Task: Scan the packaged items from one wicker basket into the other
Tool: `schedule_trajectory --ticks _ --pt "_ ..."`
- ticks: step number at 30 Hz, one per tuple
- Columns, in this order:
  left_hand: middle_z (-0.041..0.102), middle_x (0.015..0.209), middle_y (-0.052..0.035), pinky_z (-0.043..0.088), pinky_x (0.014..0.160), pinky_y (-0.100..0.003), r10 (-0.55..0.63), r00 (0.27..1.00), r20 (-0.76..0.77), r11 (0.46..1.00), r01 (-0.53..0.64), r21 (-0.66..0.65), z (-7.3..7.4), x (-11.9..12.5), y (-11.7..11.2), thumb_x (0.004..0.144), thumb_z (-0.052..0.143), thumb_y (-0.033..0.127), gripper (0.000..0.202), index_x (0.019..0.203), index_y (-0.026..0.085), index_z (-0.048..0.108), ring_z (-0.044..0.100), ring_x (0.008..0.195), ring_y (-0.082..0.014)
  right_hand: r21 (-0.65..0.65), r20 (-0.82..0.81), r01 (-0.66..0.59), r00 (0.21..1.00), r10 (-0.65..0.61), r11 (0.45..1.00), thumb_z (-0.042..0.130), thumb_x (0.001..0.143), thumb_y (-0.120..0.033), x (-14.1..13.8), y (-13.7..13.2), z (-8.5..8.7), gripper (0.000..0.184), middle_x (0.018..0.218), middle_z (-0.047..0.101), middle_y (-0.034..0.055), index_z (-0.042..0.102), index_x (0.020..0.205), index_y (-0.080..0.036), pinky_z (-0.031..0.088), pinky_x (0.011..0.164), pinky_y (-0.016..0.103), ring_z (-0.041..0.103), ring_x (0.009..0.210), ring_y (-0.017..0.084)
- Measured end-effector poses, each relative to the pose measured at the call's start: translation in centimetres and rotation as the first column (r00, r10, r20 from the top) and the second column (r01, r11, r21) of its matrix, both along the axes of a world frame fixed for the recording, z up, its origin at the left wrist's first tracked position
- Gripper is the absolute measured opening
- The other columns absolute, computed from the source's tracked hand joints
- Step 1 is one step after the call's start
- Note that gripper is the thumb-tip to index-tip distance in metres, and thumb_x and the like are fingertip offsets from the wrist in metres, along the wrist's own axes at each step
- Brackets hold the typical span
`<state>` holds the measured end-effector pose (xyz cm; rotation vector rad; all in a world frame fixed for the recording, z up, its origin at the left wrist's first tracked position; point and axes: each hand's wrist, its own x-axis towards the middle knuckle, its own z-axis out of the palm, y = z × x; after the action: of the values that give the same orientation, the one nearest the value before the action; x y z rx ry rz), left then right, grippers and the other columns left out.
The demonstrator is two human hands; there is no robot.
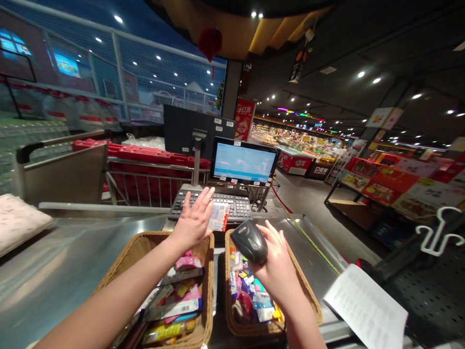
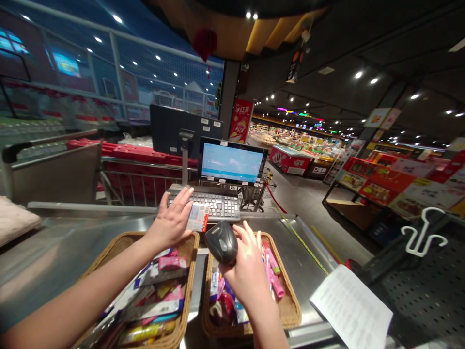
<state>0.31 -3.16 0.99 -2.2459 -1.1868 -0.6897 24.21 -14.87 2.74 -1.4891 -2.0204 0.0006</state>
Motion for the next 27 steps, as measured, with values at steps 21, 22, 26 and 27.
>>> schedule_trajectory --ticks 21,22,26,27 --pt "0.017 0.160 -0.0203 0.003 0.118 -0.063 0.111 0.989 -0.093 0.980 -0.125 -0.154 -3.0 -6.5 -2.3 0.067 0.075 0.038 0.065 0.124 0.010 0.059 0.022 0.147 -0.0374 -0.023 0.005 -0.063 0.998 0.063 0.998 0.056 0.071 -0.014 -4.6 0.9 -0.9 0.047 0.138 0.054 0.0124 0.064 0.117 -0.021 0.021 0.114 0.068 0.031 0.143 0.037" --pt "0.017 0.160 -0.0205 0.004 0.118 -0.063 0.113 0.989 -0.098 0.978 -0.128 -0.167 -3.4 -6.8 -2.5 0.066 0.076 0.039 0.066 0.123 0.010 0.059 0.021 0.147 -0.0383 -0.022 0.003 -0.067 0.998 0.067 0.998 0.057 0.071 -0.014 -4.8 0.9 -1.0 0.047 0.138 0.054 0.0125 0.064 0.117 -0.021 0.021 0.114 0.068 0.031 0.144 0.037" --pt "0.015 0.160 -0.0205 0.003 0.118 -0.063 0.121 0.984 -0.130 0.964 -0.147 -0.220 -5.4 -8.0 -3.3 0.066 0.076 0.044 0.067 0.122 0.011 0.060 0.018 0.148 -0.0392 -0.019 -0.008 -0.069 0.998 0.069 0.997 0.057 0.070 -0.013 -5.5 1.2 -1.6 0.046 0.138 0.054 0.0126 0.065 0.115 -0.021 0.020 0.113 0.069 0.030 0.144 0.037" --pt "0.015 0.161 -0.0205 0.003 0.118 -0.063 0.122 0.982 -0.141 0.959 -0.153 -0.240 -6.0 -8.3 -3.4 0.066 0.076 0.045 0.067 0.121 0.011 0.060 0.018 0.147 -0.0390 -0.018 -0.010 -0.068 0.998 0.068 0.997 0.057 0.070 -0.013 -5.7 1.2 -1.7 0.047 0.138 0.054 0.0126 0.065 0.115 -0.021 0.020 0.113 0.069 0.030 0.144 0.037"
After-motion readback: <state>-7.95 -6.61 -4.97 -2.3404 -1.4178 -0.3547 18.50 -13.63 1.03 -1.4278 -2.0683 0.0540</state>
